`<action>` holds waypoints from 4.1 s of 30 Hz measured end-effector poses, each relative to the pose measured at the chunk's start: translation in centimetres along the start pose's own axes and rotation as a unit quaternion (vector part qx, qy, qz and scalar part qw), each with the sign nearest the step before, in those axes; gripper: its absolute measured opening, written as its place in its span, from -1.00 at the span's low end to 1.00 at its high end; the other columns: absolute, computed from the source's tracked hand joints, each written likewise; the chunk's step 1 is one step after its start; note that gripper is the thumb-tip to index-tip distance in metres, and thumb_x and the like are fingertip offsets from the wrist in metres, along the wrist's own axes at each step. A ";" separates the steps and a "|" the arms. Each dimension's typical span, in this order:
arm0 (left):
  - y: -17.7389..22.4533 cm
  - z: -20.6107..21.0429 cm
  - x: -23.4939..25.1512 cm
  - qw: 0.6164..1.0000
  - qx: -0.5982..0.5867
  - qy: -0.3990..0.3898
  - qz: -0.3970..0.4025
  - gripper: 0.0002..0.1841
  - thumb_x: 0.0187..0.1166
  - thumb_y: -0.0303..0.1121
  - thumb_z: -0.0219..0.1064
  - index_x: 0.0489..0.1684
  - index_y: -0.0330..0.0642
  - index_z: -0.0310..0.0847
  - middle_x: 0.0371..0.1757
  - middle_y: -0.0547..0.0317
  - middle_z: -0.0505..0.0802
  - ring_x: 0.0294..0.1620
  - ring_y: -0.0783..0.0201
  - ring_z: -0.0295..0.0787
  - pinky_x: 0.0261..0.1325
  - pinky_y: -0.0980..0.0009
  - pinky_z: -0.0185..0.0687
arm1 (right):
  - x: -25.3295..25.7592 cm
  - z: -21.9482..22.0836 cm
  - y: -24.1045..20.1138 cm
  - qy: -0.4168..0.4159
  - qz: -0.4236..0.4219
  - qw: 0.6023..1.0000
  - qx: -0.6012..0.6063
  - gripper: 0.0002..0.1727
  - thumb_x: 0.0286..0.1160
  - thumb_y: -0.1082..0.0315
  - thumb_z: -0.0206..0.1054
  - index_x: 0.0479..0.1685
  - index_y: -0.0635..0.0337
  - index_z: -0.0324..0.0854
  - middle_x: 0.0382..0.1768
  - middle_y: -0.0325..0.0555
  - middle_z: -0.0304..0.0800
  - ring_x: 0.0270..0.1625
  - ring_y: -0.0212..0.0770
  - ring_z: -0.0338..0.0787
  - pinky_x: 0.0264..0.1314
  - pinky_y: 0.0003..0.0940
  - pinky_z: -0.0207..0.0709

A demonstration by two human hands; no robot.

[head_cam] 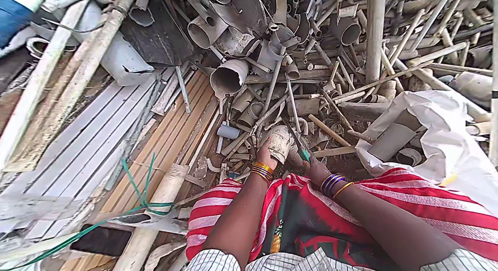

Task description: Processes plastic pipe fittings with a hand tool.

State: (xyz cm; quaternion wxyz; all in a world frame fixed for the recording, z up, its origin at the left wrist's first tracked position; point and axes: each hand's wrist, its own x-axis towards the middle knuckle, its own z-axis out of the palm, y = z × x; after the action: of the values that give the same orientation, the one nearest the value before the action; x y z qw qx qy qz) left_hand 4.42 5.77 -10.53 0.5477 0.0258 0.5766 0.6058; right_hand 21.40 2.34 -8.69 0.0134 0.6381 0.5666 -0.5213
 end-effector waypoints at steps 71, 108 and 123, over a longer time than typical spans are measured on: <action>-1.9 0.3 -1.7 0.988 0.134 -0.026 0.077 -0.51 0.73 -0.25 0.29 0.54 -0.34 0.43 0.55 -0.19 0.59 0.59 0.01 0.49 0.58 -0.04 0.44 | -0.6 -1.0 2.3 0.011 0.058 0.998 -0.010 -0.46 0.89 0.24 -0.10 0.57 0.57 0.25 0.48 0.41 0.52 0.57 0.15 0.57 0.58 0.01 0.38; -3.5 1.8 -3.9 0.996 0.028 -0.010 0.084 -0.56 0.84 -0.24 0.12 0.55 -0.33 0.38 0.52 -0.20 0.59 0.53 0.01 0.55 0.53 0.02 0.50 | -0.8 -0.5 2.5 0.055 0.018 0.998 -0.014 -0.41 0.92 0.18 -0.14 0.68 0.51 0.09 0.42 0.42 0.58 0.50 0.18 0.65 0.56 0.01 0.44; -3.0 2.6 -3.5 0.996 -0.056 0.002 0.072 -0.47 0.88 -0.06 0.00 0.62 -0.25 0.30 0.59 -0.17 0.52 0.57 0.01 0.49 0.55 0.04 0.47 | -1.1 -0.2 2.0 0.010 -0.013 0.998 -0.065 -0.43 0.91 0.21 -0.11 0.68 0.47 0.11 0.42 0.42 0.58 0.51 0.20 0.64 0.56 0.03 0.43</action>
State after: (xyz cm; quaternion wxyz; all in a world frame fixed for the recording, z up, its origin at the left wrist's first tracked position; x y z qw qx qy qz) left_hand 9.40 4.27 -9.76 0.5022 0.0349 0.5395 0.6749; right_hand 23.19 0.90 -9.00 0.0427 0.6336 0.6076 -0.4770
